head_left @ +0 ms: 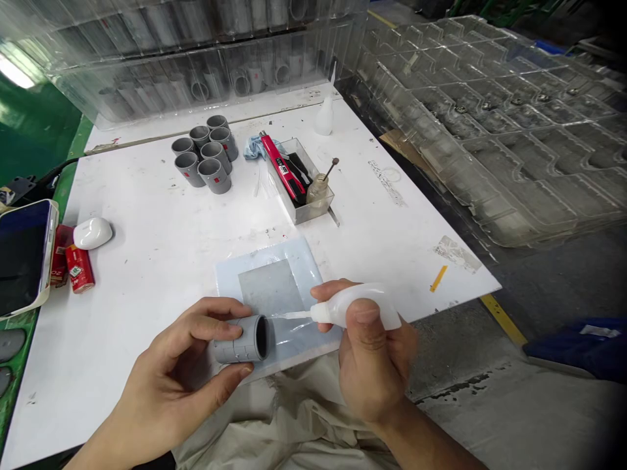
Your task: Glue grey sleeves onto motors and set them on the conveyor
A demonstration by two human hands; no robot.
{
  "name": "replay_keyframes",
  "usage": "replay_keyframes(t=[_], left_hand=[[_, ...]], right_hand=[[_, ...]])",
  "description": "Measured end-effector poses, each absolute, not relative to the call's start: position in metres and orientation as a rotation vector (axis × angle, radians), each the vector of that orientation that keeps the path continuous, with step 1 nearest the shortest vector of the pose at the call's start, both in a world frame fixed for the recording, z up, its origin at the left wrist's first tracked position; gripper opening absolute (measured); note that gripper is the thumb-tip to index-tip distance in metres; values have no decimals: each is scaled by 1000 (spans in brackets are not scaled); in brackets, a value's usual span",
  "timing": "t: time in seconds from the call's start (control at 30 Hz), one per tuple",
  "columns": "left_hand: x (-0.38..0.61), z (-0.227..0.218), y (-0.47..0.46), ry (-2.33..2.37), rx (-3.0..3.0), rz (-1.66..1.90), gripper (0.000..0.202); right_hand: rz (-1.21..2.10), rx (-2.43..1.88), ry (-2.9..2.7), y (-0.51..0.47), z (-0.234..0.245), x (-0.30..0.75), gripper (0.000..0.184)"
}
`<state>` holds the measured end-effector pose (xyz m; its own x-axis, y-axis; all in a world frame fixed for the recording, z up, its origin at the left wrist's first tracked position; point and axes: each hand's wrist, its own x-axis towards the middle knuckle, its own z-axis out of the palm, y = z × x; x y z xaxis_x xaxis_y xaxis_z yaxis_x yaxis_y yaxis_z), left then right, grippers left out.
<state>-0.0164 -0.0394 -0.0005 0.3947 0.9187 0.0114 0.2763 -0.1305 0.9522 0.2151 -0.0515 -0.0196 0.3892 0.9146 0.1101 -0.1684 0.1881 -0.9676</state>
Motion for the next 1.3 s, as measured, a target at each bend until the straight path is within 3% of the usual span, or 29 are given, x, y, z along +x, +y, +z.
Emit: replay_keyframes(t=[0.4,0.9,1.13,1.3], left_hand=[[-16,-1,-40,1075,1628,803,37],[-10,-2,-41,1120,1576,903,43],[-13,-4,-37,1094,1539,914,44],[-13,0,-38,1065,1577,903,32]], right_hand=[[957,-1052,-862,-59,-26,220,28],[934,-1060,-800,-55,-4,225,41],[940,-1061,-837,-56,-3,224,37],[961,-1083,-843,-54,-7,225,34]])
